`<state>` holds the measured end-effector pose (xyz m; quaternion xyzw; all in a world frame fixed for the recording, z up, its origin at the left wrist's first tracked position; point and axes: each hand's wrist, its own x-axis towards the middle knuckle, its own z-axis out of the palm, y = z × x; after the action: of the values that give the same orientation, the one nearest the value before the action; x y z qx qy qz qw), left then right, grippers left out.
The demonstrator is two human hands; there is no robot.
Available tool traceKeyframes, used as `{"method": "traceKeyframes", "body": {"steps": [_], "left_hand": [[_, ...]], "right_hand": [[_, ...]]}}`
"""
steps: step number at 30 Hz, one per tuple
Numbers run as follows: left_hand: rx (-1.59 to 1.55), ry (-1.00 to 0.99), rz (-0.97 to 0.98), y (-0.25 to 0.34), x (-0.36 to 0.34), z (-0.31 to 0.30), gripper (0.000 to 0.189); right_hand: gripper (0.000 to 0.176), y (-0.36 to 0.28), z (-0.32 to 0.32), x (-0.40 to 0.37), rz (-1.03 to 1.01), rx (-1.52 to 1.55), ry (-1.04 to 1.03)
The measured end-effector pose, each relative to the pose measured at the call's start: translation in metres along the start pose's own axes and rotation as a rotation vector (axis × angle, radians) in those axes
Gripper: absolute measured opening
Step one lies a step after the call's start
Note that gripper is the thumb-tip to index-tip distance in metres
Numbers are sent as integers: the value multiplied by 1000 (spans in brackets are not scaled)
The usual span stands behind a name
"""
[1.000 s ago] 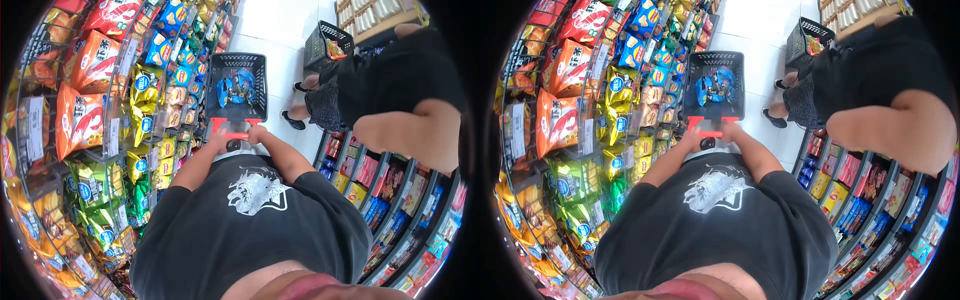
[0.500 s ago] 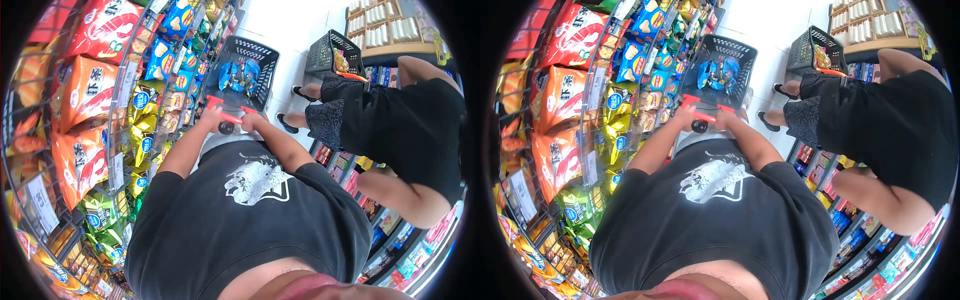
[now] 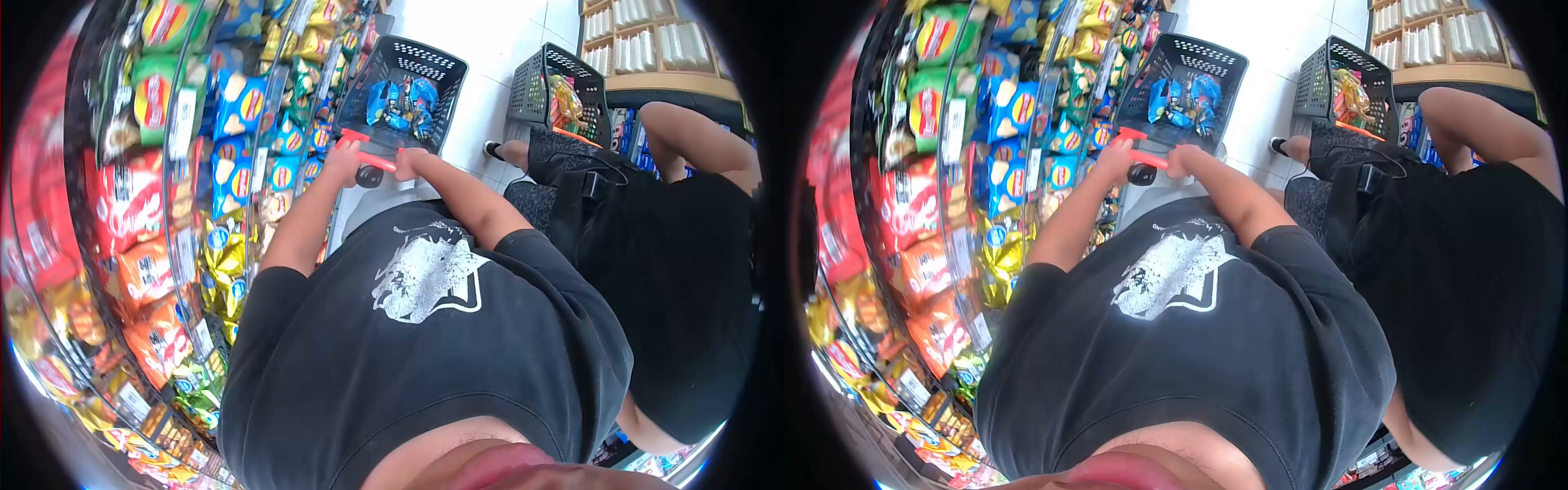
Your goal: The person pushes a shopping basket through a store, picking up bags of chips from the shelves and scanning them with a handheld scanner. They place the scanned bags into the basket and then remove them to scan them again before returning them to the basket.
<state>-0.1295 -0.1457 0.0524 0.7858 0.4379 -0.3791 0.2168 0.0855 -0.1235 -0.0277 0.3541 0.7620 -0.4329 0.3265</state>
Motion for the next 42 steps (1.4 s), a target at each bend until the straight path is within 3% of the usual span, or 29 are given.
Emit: {"method": "traceKeyframes", "body": {"steps": [5, 13, 19, 23, 28, 32, 35, 39, 42], "left_hand": [[37, -64, -91, 2, 37, -61, 42], [-71, -44, -63, -20, 85, -110, 42], [-97, 52, -39, -42, 125, -152, 42], [-124, 191, -67, -61, 184, -162, 34], [-108, 63, -7, -82, 207, -253, 37], [-139, 67, 31, -103, 252, -285, 42], [-162, 19, 39, -111, 273, -320, 42], [-162, 12, -44, -116, 303, -361, 42], [-127, -39, -109, -118, 332, -383, 42]], "right_hand": [[44, 47, -56, -2, -26, 14, 22], [40, 94, -120, -6, -31, -9, 56], [41, 146, -166, 26, -44, 34, -74], [33, 177, -210, 25, -19, 145, 29], [38, 233, -261, 42, 87, 264, -21], [41, 259, -301, 33, 32, 369, 132], [38, 288, -333, 46, -57, 235, 83], [41, 329, -384, 70, -113, 223, -162], [42, 350, -424, 70, -126, 229, -179]]}}
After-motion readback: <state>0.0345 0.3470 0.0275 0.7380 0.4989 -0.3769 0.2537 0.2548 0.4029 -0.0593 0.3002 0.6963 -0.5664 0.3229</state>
